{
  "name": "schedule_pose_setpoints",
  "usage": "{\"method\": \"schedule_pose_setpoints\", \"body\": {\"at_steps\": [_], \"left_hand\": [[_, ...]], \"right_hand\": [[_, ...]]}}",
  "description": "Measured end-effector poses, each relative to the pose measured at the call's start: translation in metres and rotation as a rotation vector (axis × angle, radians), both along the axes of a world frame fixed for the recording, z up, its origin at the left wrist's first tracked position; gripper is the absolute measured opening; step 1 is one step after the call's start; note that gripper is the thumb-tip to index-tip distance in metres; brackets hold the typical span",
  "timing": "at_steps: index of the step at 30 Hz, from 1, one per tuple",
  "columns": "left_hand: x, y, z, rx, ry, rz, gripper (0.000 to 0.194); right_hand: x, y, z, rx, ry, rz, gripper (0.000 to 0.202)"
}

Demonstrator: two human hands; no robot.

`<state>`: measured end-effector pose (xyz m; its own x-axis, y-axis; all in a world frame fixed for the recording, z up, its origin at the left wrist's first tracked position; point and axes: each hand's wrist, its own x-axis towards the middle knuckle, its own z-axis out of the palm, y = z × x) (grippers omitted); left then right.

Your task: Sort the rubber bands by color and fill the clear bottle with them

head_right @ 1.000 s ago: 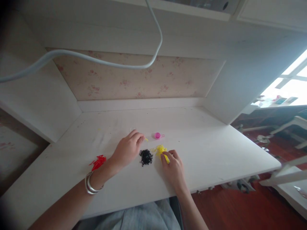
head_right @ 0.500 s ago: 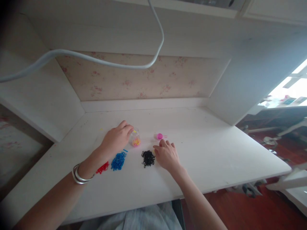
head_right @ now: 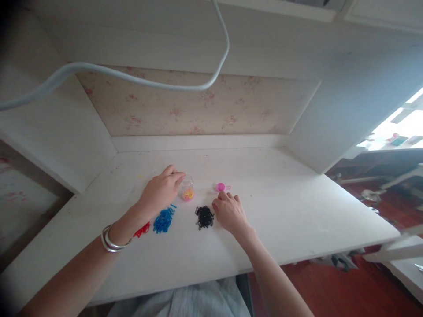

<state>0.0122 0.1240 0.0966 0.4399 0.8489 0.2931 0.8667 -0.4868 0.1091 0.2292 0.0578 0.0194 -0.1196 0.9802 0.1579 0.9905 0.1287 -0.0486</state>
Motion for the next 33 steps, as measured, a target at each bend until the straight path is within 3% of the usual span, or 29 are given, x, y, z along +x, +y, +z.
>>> {"method": "schedule_pose_setpoints", "body": {"at_steps": [5,10,14,17,26,33], "left_hand": [[-0.015,-0.018,-0.009,0.02,-0.185,0.015,0.03],[-0.035,-0.041,-0.036,-0.131,-0.403,-0.093,0.03],[-0.044,-0.048,-0.064,-0.315,-0.499,-0.143,0.034],[-0.043,-0.05,-0.074,-0.392,-0.498,-0.13,0.038],[-0.042,-0.054,-0.072,-0.391,-0.425,-0.137,0.032],[-0.046,-0.056,-0.074,-0.372,-0.421,-0.152,0.03]], "right_hand": [[0.005,0.0,-0.004,0.065,0.167,-0.059,0.024],[0.011,0.001,-0.006,0.191,0.423,-0.099,0.028],[0.005,0.007,0.007,0.262,0.631,-0.141,0.031],[-0.006,0.014,0.022,0.288,0.75,-0.143,0.03],[-0.052,0.045,0.057,0.232,0.928,-0.044,0.032],[-0.064,0.066,0.057,0.217,0.898,-0.026,0.027]]}}
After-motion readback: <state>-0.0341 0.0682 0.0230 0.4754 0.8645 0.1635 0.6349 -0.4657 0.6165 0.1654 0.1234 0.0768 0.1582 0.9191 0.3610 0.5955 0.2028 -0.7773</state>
